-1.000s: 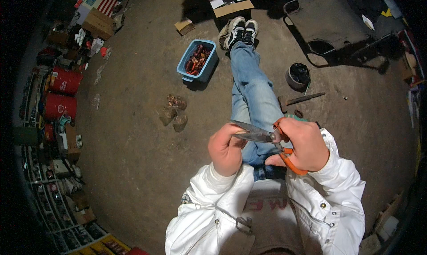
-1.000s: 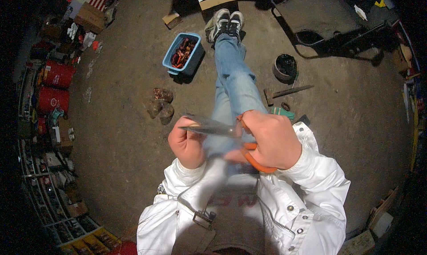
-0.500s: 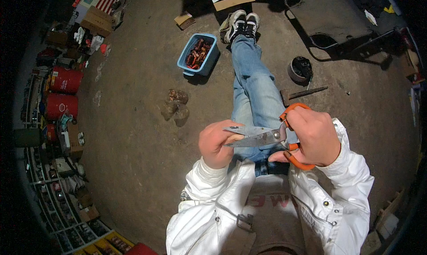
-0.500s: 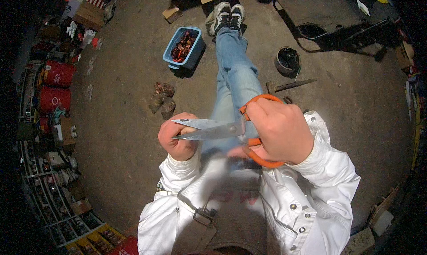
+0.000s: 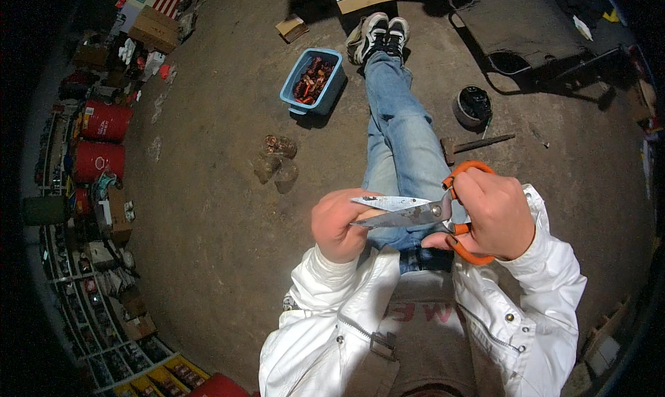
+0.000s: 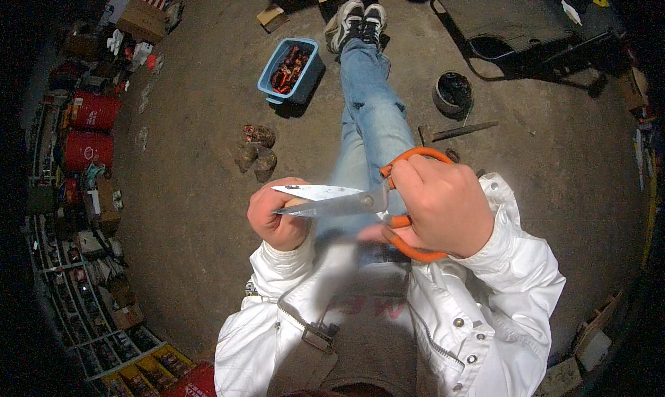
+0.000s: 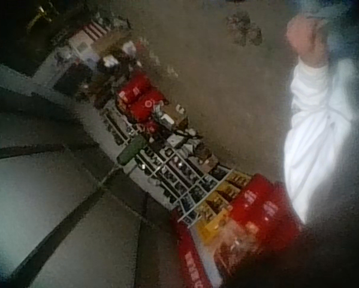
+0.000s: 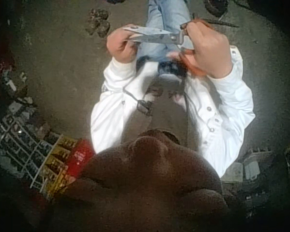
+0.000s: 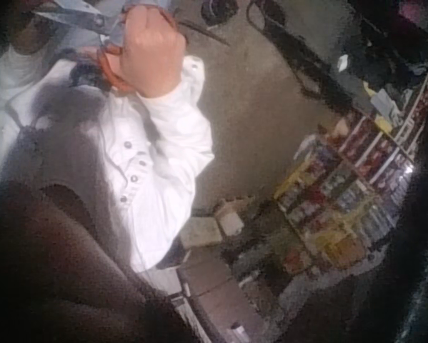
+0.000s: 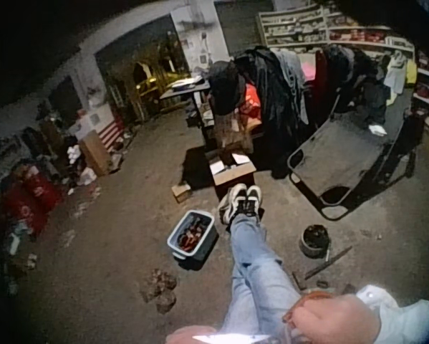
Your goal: The person repeatedly trims the stems off red chili peppers using orange-handled shears. Each pepper is held in the left hand and the stem is snipped off with the shears in the right hand. Trimmed stems fall to the floor while the peppers remain in hand or are briefly set aside.
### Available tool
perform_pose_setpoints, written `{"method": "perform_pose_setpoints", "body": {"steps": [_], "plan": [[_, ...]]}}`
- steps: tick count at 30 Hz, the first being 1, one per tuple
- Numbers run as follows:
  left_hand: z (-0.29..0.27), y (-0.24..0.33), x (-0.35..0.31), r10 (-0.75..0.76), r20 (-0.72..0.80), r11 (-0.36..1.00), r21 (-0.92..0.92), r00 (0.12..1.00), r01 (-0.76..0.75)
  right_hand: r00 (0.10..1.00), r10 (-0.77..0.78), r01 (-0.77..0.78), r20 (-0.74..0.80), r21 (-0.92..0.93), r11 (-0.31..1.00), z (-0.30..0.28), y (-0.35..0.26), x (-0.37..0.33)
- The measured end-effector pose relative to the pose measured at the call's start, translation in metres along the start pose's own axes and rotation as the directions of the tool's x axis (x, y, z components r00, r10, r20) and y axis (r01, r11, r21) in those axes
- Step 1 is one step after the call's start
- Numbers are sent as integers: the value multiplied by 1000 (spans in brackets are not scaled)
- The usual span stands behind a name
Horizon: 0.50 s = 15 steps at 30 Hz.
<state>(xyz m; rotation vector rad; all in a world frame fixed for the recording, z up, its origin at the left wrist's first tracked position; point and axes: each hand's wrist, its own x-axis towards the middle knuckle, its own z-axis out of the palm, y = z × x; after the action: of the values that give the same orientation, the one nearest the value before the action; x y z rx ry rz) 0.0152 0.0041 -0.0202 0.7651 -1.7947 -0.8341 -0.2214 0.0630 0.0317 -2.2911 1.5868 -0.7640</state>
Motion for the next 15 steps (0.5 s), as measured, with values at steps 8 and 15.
{"method": "perform_pose_setpoints", "body": {"steps": [8, 15], "plan": [[4, 7, 4, 18, 3, 996, 93, 1000, -18, 997, 19, -17, -73, 24, 1000, 12, 3, -6], [17, 12, -3, -213, 7, 952, -225, 977, 209, 987, 57, -55, -148, 16, 998, 26, 8, -9]]}}
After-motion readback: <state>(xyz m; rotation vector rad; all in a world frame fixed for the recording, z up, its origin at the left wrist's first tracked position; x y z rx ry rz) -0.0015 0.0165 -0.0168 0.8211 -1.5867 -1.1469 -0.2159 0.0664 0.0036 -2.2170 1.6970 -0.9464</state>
